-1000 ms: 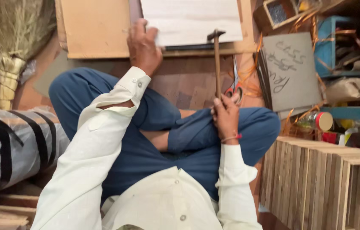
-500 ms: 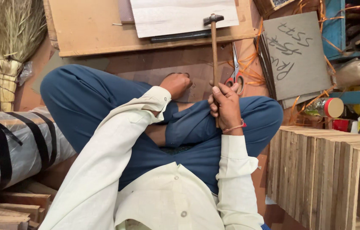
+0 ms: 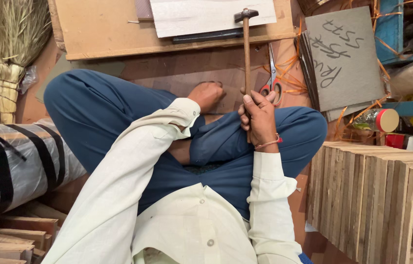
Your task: The person sits on the floor and uses a hammer to drive nails into the edges of rectangular frames, securing a backing sheet. They repeatedly position the frame, hammer nails, and flip the frame to work on different sides.
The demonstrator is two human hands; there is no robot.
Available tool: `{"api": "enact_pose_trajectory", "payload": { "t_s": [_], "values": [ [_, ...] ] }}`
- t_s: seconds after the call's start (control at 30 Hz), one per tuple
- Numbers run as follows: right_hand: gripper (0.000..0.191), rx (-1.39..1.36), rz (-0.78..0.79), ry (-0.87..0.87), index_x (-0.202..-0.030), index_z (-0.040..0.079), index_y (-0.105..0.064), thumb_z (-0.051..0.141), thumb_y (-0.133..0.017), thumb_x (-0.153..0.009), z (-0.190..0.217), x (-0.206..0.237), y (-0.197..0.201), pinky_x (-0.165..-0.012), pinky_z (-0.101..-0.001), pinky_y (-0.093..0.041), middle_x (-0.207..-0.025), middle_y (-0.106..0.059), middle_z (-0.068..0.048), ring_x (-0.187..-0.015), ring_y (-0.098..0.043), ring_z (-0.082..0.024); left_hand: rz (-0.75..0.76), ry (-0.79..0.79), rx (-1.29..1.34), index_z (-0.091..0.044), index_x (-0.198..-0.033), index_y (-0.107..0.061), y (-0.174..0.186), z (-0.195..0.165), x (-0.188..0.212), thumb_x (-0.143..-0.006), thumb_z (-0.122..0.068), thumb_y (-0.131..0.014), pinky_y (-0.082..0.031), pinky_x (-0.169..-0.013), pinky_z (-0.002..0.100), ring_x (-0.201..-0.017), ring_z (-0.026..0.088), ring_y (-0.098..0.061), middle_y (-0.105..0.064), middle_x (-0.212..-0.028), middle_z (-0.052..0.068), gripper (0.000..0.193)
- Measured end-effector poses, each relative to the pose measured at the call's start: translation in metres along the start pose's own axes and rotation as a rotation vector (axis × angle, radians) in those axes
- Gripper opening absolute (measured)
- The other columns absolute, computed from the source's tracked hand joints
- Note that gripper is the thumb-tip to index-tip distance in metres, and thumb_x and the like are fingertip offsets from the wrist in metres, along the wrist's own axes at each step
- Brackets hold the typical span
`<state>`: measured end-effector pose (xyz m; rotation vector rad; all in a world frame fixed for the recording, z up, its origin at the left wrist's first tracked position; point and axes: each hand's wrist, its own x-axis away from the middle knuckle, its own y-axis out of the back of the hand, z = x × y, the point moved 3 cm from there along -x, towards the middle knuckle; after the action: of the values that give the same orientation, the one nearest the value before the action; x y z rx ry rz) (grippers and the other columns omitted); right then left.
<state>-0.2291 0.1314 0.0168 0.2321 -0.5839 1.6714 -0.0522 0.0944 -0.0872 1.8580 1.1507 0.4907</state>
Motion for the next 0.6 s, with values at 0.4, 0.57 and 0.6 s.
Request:
{"api": "enact_pose_trajectory", "payload": {
  "t_s": [0.4, 0.57, 0.6],
  "values": [
    [0.026, -0.001, -0.016, -0.007, -0.126, 0.004, -0.062, 0.019, -0.061, -0.105, -0.011, -0.010, 0.008, -0.039, -0.0231, -0.035, -0.072, -0.061, -0.003, -0.049, -0.049, -0.009, 0.154, -0.094, -0.080, -0.003, -0.074, -0.072, -0.033, -0.011, -0.016, -0.073, -0.022, -0.075, -0.056, -0.074, 0.048, -0.084, 0.038, -0.071, -0.071, -0.087, 0.018, 0.020],
    [0.027, 0.055, -0.020, 0.013, -0.127, 0.008, -0.064, 0.020, -0.060, -0.103, -0.014, -0.015, 0.011, -0.038, -0.0222, -0.035, -0.070, -0.059, -0.002, -0.048, -0.048, -0.008, -0.047, -0.154, -0.103, -0.002, -0.081, -0.069, -0.025, -0.016, -0.014, -0.075, -0.014, -0.074, -0.057, -0.075, 0.047, -0.087, 0.038, -0.072, -0.071, -0.089, 0.020, 0.014],
    [0.027, 0.072, -0.028, 0.017, -0.126, 0.008, -0.064, 0.021, -0.060, -0.103, -0.014, -0.015, 0.012, -0.038, -0.0223, -0.035, -0.070, -0.059, -0.002, -0.048, -0.048, -0.008, -0.074, -0.072, -0.029, -0.001, -0.084, -0.068, -0.021, -0.015, -0.012, -0.074, -0.010, -0.074, -0.056, -0.074, 0.048, -0.087, 0.040, -0.071, -0.071, -0.089, 0.021, 0.015]
  ]
}}
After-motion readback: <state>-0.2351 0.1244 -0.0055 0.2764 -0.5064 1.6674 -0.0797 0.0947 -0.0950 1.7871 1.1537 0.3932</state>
